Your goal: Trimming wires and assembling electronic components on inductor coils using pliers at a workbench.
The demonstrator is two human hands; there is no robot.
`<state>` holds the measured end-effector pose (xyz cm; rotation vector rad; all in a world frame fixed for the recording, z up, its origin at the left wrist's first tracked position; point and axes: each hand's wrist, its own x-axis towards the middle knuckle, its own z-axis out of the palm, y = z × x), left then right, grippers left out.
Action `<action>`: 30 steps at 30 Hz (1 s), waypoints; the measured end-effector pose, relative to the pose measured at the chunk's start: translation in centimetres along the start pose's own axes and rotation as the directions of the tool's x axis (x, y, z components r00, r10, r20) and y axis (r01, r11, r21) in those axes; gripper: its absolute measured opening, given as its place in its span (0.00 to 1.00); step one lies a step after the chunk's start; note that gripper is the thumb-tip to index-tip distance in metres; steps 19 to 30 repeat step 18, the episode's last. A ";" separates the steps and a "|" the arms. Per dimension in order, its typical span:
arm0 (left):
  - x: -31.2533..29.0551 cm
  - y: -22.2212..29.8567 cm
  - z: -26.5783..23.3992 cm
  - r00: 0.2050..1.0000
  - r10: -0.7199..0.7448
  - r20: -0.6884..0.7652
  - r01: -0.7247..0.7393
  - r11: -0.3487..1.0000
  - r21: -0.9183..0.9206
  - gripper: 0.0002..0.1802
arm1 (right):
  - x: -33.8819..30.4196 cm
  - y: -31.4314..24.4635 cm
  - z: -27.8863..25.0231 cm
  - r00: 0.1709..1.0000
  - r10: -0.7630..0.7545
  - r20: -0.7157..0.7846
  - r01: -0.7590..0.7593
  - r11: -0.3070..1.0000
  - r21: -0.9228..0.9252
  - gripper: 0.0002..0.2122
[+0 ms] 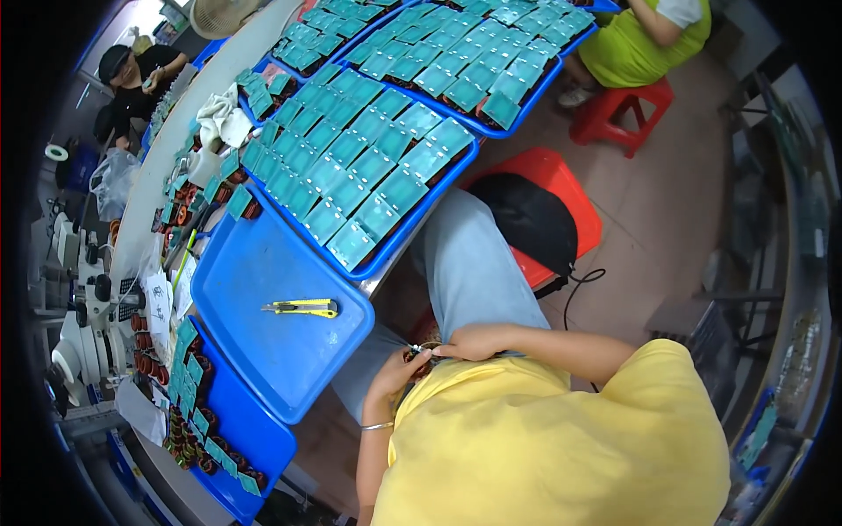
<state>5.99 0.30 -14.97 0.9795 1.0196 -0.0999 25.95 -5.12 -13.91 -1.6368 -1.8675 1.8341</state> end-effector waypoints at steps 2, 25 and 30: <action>-0.2 -0.6 0.2 1.000 -0.003 -0.008 0.003 1.000 -0.002 0.15 | 0.1 0.1 0.2 1.000 0.020 0.001 -0.020 0.999 0.036 0.32; -9.6 6.7 4.0 0.814 0.542 -0.208 -0.540 0.839 0.070 0.25 | -9.8 -9.1 -2.5 0.790 -0.365 -0.492 0.286 0.930 -0.231 0.14; -9.6 6.7 4.0 0.814 0.542 -0.208 -0.540 0.839 0.070 0.25 | -9.8 -9.1 -2.5 0.790 -0.365 -0.492 0.286 0.930 -0.231 0.14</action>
